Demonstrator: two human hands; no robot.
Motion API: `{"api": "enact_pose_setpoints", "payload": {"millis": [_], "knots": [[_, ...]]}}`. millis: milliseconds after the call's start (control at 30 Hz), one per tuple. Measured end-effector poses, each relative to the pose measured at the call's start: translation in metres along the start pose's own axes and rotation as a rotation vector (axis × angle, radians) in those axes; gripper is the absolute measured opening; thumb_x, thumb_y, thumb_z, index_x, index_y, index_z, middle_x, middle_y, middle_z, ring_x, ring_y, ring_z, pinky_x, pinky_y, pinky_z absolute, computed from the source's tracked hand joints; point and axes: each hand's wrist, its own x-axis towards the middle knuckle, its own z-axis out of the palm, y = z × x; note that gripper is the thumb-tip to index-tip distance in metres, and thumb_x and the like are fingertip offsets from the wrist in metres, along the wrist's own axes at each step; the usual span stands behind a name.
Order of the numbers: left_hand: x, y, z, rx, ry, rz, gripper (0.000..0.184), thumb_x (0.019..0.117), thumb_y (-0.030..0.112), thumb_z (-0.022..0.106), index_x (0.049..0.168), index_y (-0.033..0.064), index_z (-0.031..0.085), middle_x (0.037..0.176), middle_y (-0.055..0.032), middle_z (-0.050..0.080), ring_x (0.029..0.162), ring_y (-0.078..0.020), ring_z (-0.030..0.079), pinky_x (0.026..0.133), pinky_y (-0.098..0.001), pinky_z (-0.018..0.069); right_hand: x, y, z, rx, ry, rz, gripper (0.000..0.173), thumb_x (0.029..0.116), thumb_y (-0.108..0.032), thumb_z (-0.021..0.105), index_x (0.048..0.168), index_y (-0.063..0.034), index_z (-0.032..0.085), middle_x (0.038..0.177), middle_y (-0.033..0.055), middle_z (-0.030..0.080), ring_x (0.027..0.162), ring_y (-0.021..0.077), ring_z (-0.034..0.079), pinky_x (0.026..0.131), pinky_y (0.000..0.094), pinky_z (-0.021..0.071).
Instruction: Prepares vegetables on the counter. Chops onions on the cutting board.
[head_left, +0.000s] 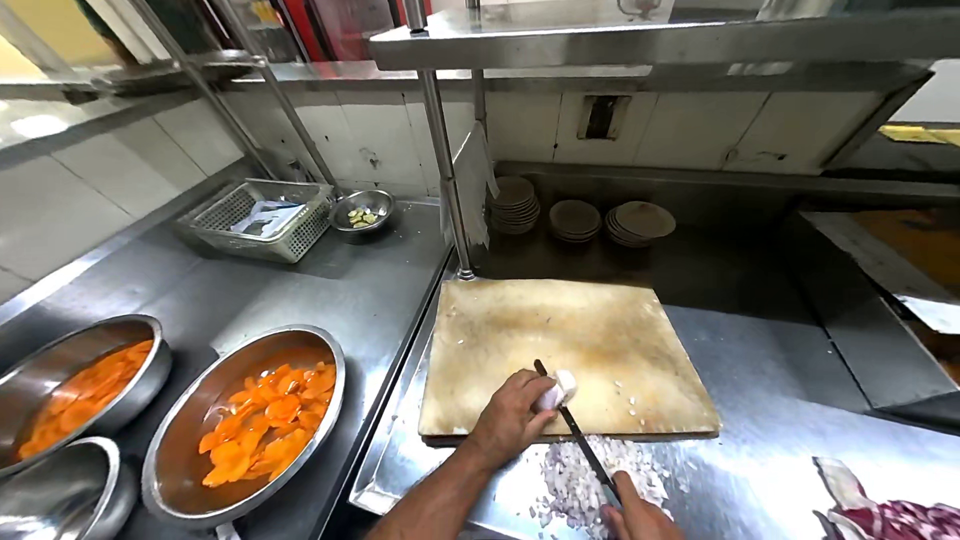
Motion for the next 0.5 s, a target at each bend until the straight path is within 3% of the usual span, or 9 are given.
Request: {"api": "enact_pose_setpoints", "payload": {"millis": [200, 300, 400, 467, 500], "knots": [[0.014, 0.013, -0.006, -0.003, -0.113, -0.077, 0.039, 0.0942, 0.022, 0.068, 0.131, 0.009, 0.069, 0.124, -0.0167, 0.067, 0.118, -0.0275, 0.063, 0.105, -0.0399, 0.051, 0.017, 0.023, -0.012, 0.192, -0.022, -0.074, 0.048, 0.1075, -0.033, 0.05, 0.141, 0.0016, 0.046, 0.095, 0.0257, 0.069, 0.085, 0.0421, 0.071, 0.08, 0.0609, 0.0557], [0.039, 0.033, -0.013, 0.131, -0.418, -0.088, 0.037, 0.0975, 0.017, 0.059, 0.132, 0.0122, 0.069, 0.129, -0.0182, 0.064, 0.124, -0.0351, 0.057, 0.108, -0.0476, 0.0456, 0.018, 0.04, -0.02, 0.292, 0.041, -0.017, 0.046, 0.1067, -0.03, 0.051, 0.141, 0.0003, 0.045, 0.092, 0.0227, 0.068, 0.076, 0.0373, 0.069, 0.073, 0.0577, 0.0571], [0.06, 0.052, -0.012, 0.24, -0.664, -0.076, 0.042, 0.1015, 0.01, 0.053, 0.14, 0.0225, 0.063, 0.148, -0.0118, 0.055, 0.14, -0.039, 0.044, 0.11, -0.0616, 0.0368, 0.014, 0.051, -0.03, 0.353, 0.081, 0.042, 0.044, 0.107, -0.029, 0.05, 0.142, -0.0019, 0.044, 0.085, 0.0186, 0.065, 0.066, 0.0321, 0.067, 0.065, 0.0526, 0.0577], [0.055, 0.054, -0.014, 0.148, -0.575, -0.134, 0.055, 0.0948, 0.006, 0.061, 0.147, 0.0217, 0.056, 0.157, -0.0113, 0.046, 0.145, -0.0395, 0.039, 0.113, -0.0638, 0.035, 0.008, 0.053, -0.032, 0.343, 0.076, 0.05, 0.043, 0.1072, -0.03, 0.049, 0.14, -0.0022, 0.044, 0.084, 0.0182, 0.065, 0.066, 0.0322, 0.067, 0.065, 0.0523, 0.0575], [0.048, 0.051, -0.016, 0.077, -0.463, -0.181, 0.058, 0.0903, 0.006, 0.065, 0.146, 0.0179, 0.056, 0.155, -0.0136, 0.047, 0.143, -0.0385, 0.041, 0.114, -0.0612, 0.0366, 0.004, 0.051, -0.032, 0.334, 0.069, 0.046, 0.044, 0.1072, -0.03, 0.049, 0.14, -0.0015, 0.044, 0.086, 0.0196, 0.066, 0.069, 0.0341, 0.068, 0.068, 0.0539, 0.0572]]}}
